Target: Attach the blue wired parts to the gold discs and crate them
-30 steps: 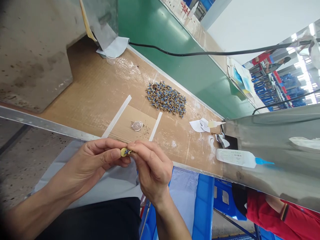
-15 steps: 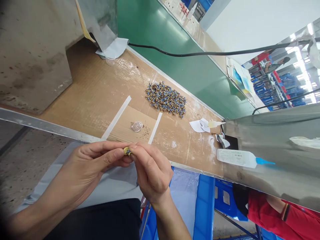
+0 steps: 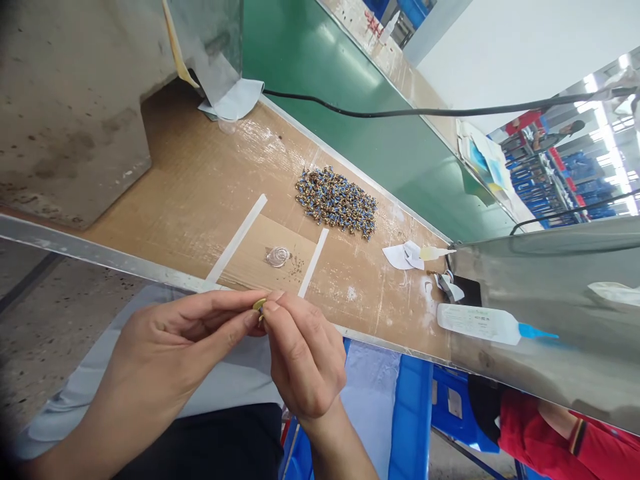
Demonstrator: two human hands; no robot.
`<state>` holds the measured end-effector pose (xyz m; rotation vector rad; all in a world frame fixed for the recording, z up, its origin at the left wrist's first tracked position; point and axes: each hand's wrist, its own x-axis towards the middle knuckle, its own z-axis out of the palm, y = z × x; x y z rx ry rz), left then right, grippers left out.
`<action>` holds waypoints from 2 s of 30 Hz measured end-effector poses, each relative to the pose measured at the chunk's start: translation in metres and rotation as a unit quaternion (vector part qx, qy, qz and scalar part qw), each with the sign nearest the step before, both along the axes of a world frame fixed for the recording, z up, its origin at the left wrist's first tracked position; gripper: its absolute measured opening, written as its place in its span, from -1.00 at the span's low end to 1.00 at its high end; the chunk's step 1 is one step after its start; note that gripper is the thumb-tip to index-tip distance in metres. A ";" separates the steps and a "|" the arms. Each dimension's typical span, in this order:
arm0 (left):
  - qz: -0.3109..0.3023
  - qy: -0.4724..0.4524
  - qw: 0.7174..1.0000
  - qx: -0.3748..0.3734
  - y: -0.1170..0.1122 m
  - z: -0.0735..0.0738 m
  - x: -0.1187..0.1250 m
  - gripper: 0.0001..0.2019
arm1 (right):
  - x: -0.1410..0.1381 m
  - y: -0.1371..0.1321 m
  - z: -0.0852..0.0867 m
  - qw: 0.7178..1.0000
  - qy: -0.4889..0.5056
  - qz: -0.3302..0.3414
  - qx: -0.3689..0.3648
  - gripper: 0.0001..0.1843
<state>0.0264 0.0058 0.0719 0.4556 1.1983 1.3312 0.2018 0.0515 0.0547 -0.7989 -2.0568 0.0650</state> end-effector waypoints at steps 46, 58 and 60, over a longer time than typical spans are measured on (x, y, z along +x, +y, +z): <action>0.003 0.151 0.988 0.018 0.009 0.006 0.000 -0.86 | -0.015 -0.005 -0.015 0.998 0.055 -0.037 0.010 -0.38; -0.058 -0.151 0.985 -0.061 0.020 -0.002 -0.020 -0.65 | -0.008 0.007 0.021 0.906 0.149 0.060 -0.391 -0.76; -0.062 -0.152 0.983 -0.080 0.021 0.000 -0.021 -0.63 | -0.008 0.010 0.024 0.877 0.184 0.075 -0.439 -0.78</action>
